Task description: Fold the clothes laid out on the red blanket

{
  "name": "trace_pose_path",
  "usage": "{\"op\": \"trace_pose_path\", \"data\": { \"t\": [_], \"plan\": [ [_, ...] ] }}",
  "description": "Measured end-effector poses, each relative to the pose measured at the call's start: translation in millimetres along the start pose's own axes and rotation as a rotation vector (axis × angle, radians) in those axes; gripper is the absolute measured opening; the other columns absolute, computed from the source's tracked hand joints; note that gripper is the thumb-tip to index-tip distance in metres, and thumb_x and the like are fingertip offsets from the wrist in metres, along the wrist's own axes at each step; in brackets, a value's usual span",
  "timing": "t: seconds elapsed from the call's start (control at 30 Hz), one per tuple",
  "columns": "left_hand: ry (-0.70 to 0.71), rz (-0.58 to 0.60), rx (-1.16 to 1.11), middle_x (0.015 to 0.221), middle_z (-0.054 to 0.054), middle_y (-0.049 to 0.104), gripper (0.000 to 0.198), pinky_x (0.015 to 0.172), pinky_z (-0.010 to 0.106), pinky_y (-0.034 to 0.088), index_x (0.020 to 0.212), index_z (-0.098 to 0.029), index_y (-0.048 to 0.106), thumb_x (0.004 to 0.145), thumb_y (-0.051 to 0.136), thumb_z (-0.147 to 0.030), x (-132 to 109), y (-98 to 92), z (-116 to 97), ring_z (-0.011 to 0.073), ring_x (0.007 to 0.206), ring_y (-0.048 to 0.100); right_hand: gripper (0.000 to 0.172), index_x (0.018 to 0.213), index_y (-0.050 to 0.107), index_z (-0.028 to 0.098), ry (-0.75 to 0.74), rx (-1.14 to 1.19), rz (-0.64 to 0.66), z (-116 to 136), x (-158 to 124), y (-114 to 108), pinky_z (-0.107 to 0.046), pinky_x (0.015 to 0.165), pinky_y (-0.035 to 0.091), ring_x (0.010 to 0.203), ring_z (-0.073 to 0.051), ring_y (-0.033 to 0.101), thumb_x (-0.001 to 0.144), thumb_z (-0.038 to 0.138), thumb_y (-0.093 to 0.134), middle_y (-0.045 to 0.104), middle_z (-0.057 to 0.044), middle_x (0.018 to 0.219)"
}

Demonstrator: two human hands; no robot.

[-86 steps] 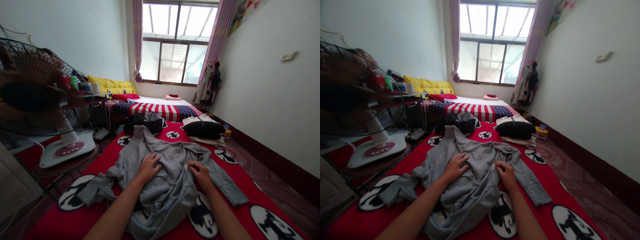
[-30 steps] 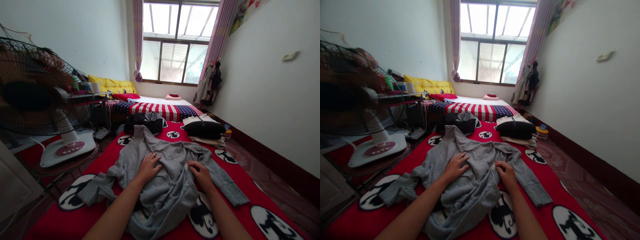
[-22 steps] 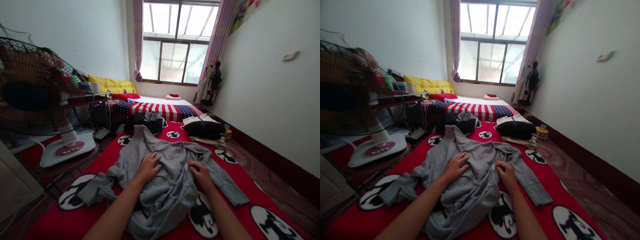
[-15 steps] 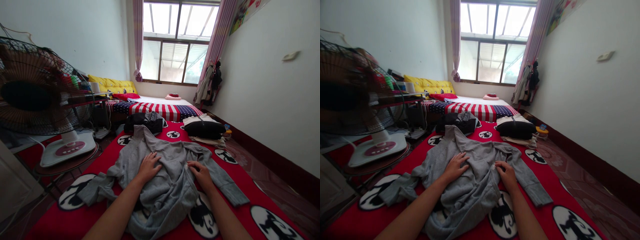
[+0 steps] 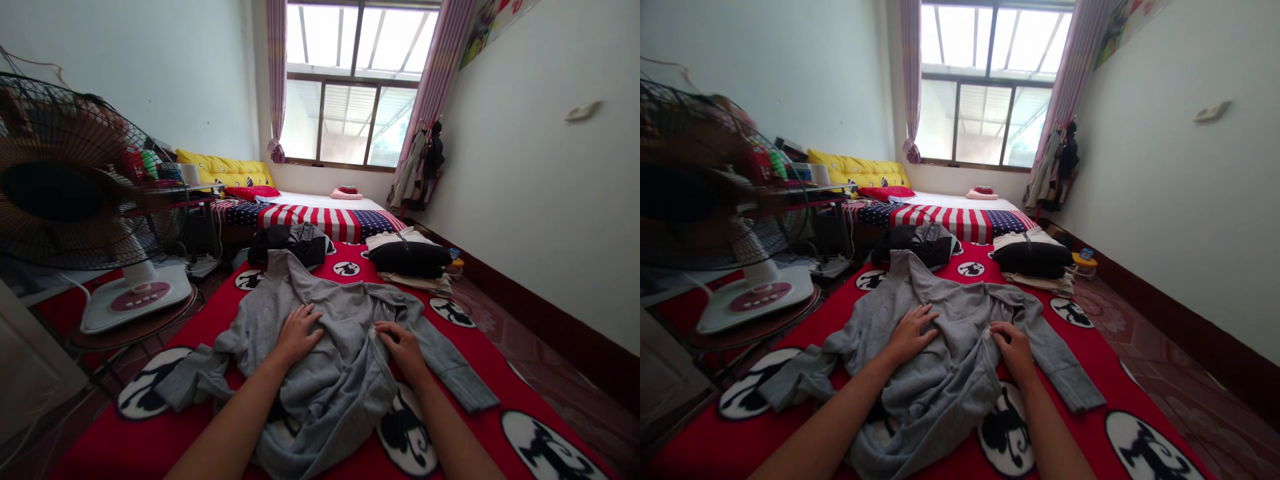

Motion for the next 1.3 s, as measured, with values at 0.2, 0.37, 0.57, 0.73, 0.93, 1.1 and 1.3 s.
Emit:
{"op": "trace_pose_path", "data": {
  "t": [0.2,0.37,0.57,0.73,0.93,1.1,1.3],
  "plan": [
    [0.001,0.004,0.002,0.144,0.007,0.043,0.043,0.112,0.047,0.023,0.124,-0.026,0.058,0.082,0.058,-0.036,0.0,-0.5,-0.3,0.0269,0.134,0.034,0.015,0.077,0.07,0.022,0.002,-0.005,0.005,1.2,0.0,-0.2,-0.041,0.094,0.043,0.098,-0.024,0.063,0.073,0.031,0.059,0.07,-0.007,0.101],
    [0.001,0.001,-0.004,0.144,0.007,0.043,0.043,0.112,0.046,0.023,0.124,-0.026,0.058,0.082,0.058,-0.036,0.0,-0.7,-0.4,0.0261,0.135,0.034,0.015,0.076,0.07,0.022,0.003,-0.01,0.002,3.2,0.2,-0.7,-0.041,0.094,0.043,0.097,-0.025,0.063,0.072,0.031,0.059,0.071,-0.007,0.1],
    [0.0,0.003,0.011,0.144,0.006,0.042,0.043,0.112,0.046,0.023,0.124,-0.026,0.058,0.082,0.058,-0.036,0.1,-0.2,-0.1,0.0263,0.135,0.034,0.015,0.076,0.07,0.022,0.004,-0.014,0.008,0.6,0.7,0.1,-0.041,0.094,0.043,0.098,-0.025,0.063,0.073,0.031,0.059,0.07,-0.007,0.101],
    [0.003,0.004,0.012,0.144,0.007,0.043,0.044,0.112,0.047,0.024,0.125,-0.026,0.057,0.082,0.057,-0.037,0.1,-0.1,0.0,0.0266,0.135,0.034,0.015,0.077,0.069,0.022,-0.001,-0.018,0.012,0.7,0.5,0.3,-0.04,0.094,0.042,0.098,-0.024,0.062,0.074,0.03,0.057,0.07,-0.007,0.101],
    [-0.001,0.004,0.009,0.144,0.008,0.043,0.044,0.112,0.046,0.024,0.124,-0.025,0.058,0.082,0.058,-0.035,-0.6,-2.3,-1.9,0.027,0.134,0.035,0.015,0.077,0.07,0.022,0.005,-0.012,0.01,2.2,-0.1,0.0,-0.04,0.094,0.043,0.098,-0.025,0.062,0.074,0.03,0.058,0.07,-0.007,0.101],
    [-0.001,0.006,0.007,0.144,0.008,0.043,0.043,0.112,0.047,0.024,0.124,-0.025,0.058,0.082,0.058,-0.035,-0.7,-2.8,-2.7,0.027,0.134,0.035,0.015,0.076,0.07,0.021,0.002,-0.008,0.004,1.0,0.2,0.0,-0.04,0.095,0.042,0.098,-0.024,0.062,0.073,0.03,0.059,0.07,-0.007,0.1],
    [0.008,0.001,0.007,0.143,0.008,0.043,0.043,0.112,0.048,0.024,0.124,-0.025,0.058,0.082,0.058,-0.035,-0.8,-2.3,-2.1,0.0273,0.134,0.035,0.017,0.078,0.07,0.02,0.003,-0.009,0.019,-0.5,0.3,0.6,-0.041,0.095,0.042,0.099,-0.024,0.062,0.074,0.031,0.057,0.07,-0.008,0.102]
  ]
}}
Point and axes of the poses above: each hand's wrist, its own x-axis towards the middle knuckle, its own y-axis out of the palm, z = x × y, the point moved 5 cm from there along x, towards the middle knuckle
